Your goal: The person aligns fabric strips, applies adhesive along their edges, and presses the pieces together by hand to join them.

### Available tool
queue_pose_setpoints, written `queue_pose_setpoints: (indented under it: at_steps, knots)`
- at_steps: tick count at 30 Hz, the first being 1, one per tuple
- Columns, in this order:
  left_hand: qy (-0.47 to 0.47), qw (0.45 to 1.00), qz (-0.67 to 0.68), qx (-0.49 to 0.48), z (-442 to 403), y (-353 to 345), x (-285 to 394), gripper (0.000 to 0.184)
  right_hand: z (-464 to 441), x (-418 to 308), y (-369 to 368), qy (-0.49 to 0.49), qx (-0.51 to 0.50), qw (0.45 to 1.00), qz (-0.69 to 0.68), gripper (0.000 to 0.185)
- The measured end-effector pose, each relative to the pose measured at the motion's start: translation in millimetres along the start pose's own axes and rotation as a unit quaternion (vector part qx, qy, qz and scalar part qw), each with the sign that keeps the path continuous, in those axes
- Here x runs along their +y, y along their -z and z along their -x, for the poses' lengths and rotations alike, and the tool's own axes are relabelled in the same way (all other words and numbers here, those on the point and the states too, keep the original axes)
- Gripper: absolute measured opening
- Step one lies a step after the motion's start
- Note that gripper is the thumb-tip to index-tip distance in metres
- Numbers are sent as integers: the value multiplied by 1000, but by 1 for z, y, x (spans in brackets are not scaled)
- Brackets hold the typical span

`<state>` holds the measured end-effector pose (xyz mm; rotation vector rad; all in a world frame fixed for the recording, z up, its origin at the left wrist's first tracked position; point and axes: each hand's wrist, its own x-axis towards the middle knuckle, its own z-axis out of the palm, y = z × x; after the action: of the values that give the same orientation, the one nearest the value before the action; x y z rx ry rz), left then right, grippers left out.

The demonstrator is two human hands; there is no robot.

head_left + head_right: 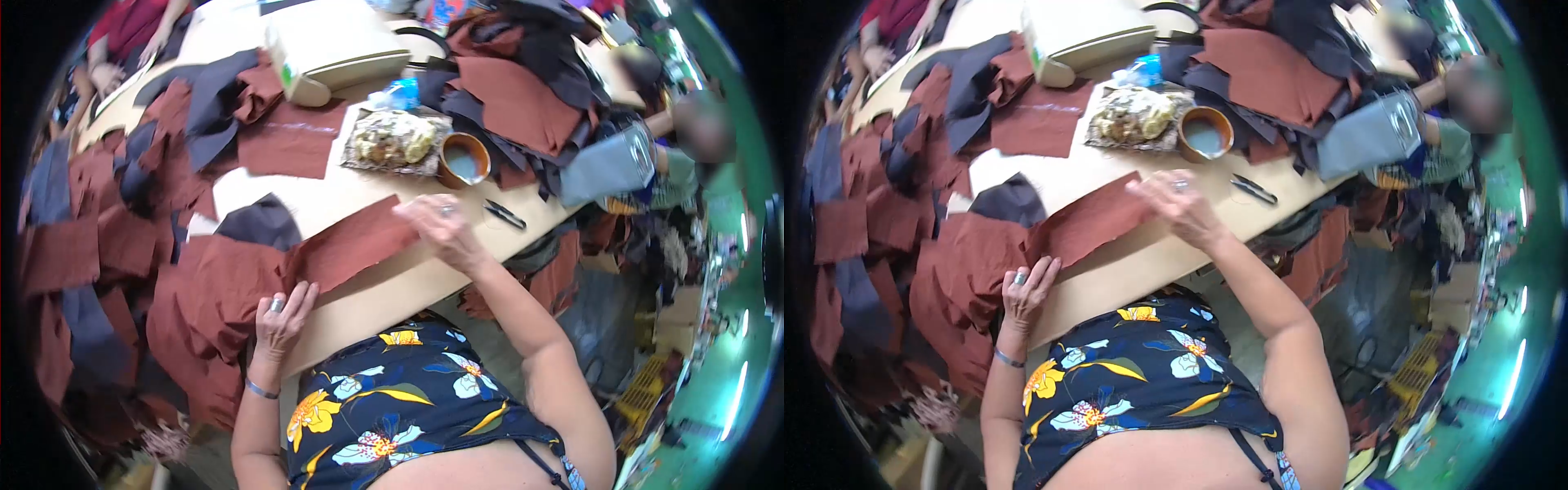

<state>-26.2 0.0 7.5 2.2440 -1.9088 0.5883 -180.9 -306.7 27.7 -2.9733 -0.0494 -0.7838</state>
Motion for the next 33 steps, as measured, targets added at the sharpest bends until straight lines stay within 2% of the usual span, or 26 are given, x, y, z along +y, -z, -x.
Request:
queue_pose_setpoints:
  at_steps: [2, 3, 5, 7, 8, 11, 14, 15, 18, 19, 22, 26, 29, 33]
  knots:
    - [23, 1000, 13, -12, -1, 2, 7, 38, -7, 18, 29, -78, 42, 996, 33, 42]
    - [31, 999, 7, -15, -2, 1, 9, 38, -16, 23, 52, -139, 18, 989, 47, 44]
    - [28, 999, 5, -26, -1, -2, 14, 38, -17, 46, 64, -201, -78, 970, 109, 52]
    - [18, 1000, 8, -24, -4, -2, 17, 38, -18, 60, 59, -255, -190, 941, 113, 52]
    - [15, 1000, 7, -20, -6, -3, 18, 38, -20, 64, 56, -274, -235, 923, 134, 51]
    - [3, 1000, 16, -19, -11, -4, 21, 39, -25, 74, 45, -294, -281, 904, 135, 50]
    - [2, 1000, 19, -22, -13, -6, 22, 40, -32, 75, 48, -280, -336, 887, 148, 51]
    - [1, 1000, 18, -25, -14, -8, 23, 40, -31, 73, 53, -272, -283, 909, 138, 43]
    - [1, 999, 16, -38, -15, -8, 23, 43, -23, 68, 64, -272, -137, 947, 99, 43]
    - [-2, 999, 15, -39, -15, -8, 23, 43, -18, 62, 64, -247, -122, 954, 118, 39]
    - [-9, 999, 6, -38, -16, -9, 23, 43, 13, 34, 53, -209, -108, 961, 147, 37]
    - [-12, 999, 12, -44, -16, -9, 22, 43, 31, -35, 32, -292, -161, 940, -73, 45]
    - [-14, 998, 18, -51, -16, -8, 21, 42, 52, -48, 0, -361, -96, 907, -195, 53]
    - [-22, 998, 18, -58, -15, -6, 17, 43, 43, -62, -6, -346, -160, 924, -20, 54]
